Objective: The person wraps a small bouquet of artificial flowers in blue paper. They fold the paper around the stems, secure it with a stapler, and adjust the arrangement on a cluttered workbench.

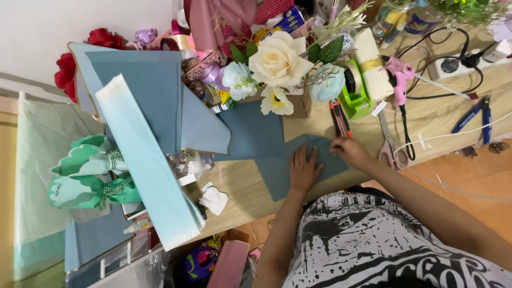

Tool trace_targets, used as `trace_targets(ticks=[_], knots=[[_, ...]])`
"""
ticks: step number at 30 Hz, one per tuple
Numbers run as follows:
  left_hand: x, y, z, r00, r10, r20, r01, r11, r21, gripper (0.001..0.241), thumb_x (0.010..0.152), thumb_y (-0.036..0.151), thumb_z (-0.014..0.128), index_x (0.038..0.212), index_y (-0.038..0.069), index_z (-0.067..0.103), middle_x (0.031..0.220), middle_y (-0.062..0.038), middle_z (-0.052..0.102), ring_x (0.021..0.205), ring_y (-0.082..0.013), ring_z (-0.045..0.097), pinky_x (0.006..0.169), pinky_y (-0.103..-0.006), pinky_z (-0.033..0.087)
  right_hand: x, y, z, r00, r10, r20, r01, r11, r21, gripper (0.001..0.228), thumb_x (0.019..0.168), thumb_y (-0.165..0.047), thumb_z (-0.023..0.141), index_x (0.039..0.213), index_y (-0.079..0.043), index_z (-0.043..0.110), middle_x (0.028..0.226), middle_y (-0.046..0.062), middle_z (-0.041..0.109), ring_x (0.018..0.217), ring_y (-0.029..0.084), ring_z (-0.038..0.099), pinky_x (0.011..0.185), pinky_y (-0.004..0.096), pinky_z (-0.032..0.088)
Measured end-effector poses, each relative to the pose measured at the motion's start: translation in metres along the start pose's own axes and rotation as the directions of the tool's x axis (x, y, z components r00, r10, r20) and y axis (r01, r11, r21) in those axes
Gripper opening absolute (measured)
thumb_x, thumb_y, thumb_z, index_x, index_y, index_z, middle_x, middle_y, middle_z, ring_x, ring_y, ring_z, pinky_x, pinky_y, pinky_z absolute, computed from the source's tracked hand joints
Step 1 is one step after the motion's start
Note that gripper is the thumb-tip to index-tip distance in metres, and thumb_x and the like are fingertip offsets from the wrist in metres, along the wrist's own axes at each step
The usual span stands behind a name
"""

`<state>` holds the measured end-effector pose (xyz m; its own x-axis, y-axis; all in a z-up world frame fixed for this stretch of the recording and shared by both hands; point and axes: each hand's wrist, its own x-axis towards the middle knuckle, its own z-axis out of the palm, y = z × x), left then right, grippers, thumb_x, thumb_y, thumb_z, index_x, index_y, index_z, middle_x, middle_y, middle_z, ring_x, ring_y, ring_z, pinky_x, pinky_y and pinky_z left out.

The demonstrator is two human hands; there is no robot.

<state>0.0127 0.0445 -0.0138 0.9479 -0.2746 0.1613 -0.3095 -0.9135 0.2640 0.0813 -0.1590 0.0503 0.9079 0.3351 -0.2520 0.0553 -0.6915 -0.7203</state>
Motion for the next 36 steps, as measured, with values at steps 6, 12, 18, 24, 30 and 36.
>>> trace_targets(ticks=[6, 12, 18, 24, 30, 36], knots=[[-0.002, 0.001, 0.002, 0.984, 0.044, -0.175, -0.037, 0.998, 0.046, 0.067, 0.098, 0.063, 0.043, 0.146, 0.018, 0.053, 0.139, -0.02, 0.047, 0.136, -0.04, 0.045, 0.114, -0.0587, 0.034, 0.041, 0.002, 0.018, 0.996, -0.032, 0.078, 0.047, 0.977, -0.206, 0.017, 0.1, -0.022, 0.063, 0.1, -0.01, 0.074, 0.097, 0.01, 0.076, 0.097, 0.031, 0.073, 0.087, 0.042, 0.057], [-0.001, 0.0, 0.006, 0.98, 0.05, -0.193, -0.032, 0.995, 0.095, 0.075, 0.094, 0.068, 0.039, 0.15, 0.018, 0.049, 0.14, -0.021, 0.048, 0.137, -0.0418, 0.046, 0.116, -0.0583, 0.036, 0.057, 0.0, 0.029, 0.987, -0.039, 0.156, 0.083, 0.955, -0.283, 0.017, 0.096, -0.027, 0.063, 0.095, -0.012, 0.072, 0.096, 0.011, 0.077, 0.097, 0.033, 0.073, 0.086, 0.043, 0.058], [-0.005, 0.0, 0.002, 0.991, 0.032, -0.128, -0.021, 0.996, 0.089, 0.079, 0.095, 0.07, 0.03, 0.155, 0.019, 0.04, 0.148, -0.02, 0.043, 0.142, -0.0403, 0.041, 0.12, -0.058, 0.031, 0.065, -0.01, 0.032, 0.984, 0.007, 0.18, 0.078, 0.887, -0.456, 0.016, 0.096, -0.025, 0.062, 0.097, -0.014, 0.074, 0.095, 0.008, 0.077, 0.095, 0.027, 0.074, 0.083, 0.039, 0.06], [-0.007, -0.008, 0.007, 0.991, 0.047, -0.128, -0.043, 0.998, 0.036, 0.077, 0.096, 0.07, 0.031, 0.155, 0.021, 0.04, 0.15, -0.019, 0.041, 0.143, -0.0391, 0.04, 0.12, -0.0573, 0.033, 0.088, 0.008, 0.046, 0.961, 0.108, 0.254, -0.008, 0.93, -0.366, 0.016, 0.095, -0.022, 0.064, 0.096, -0.009, 0.073, 0.092, 0.013, 0.075, 0.094, 0.029, 0.074, 0.08, 0.04, 0.059], [-0.002, -0.007, 0.005, 0.985, 0.024, -0.17, -0.016, 0.999, 0.046, 0.081, 0.095, 0.071, 0.034, 0.143, 0.008, 0.05, 0.143, -0.019, 0.049, 0.137, -0.0363, 0.048, 0.118, -0.0524, 0.037, 0.102, 0.02, 0.057, 0.94, 0.155, 0.305, -0.014, 0.909, -0.417, 0.028, 0.093, -0.025, 0.065, 0.103, -0.001, 0.075, 0.099, 0.021, 0.076, 0.102, 0.037, 0.073, 0.083, 0.045, 0.061], [0.004, -0.011, 0.007, 0.988, 0.061, -0.141, -0.032, 0.98, 0.197, 0.084, 0.091, 0.073, 0.035, 0.148, 0.013, 0.046, 0.138, -0.016, 0.049, 0.131, -0.032, 0.051, 0.115, -0.0504, 0.041, 0.105, 0.009, 0.054, 0.925, 0.223, 0.308, -0.033, 0.854, -0.519, 0.035, 0.093, -0.032, 0.066, 0.107, 0.0, 0.074, 0.103, 0.022, 0.075, 0.106, 0.038, 0.073, 0.085, 0.046, 0.061]])
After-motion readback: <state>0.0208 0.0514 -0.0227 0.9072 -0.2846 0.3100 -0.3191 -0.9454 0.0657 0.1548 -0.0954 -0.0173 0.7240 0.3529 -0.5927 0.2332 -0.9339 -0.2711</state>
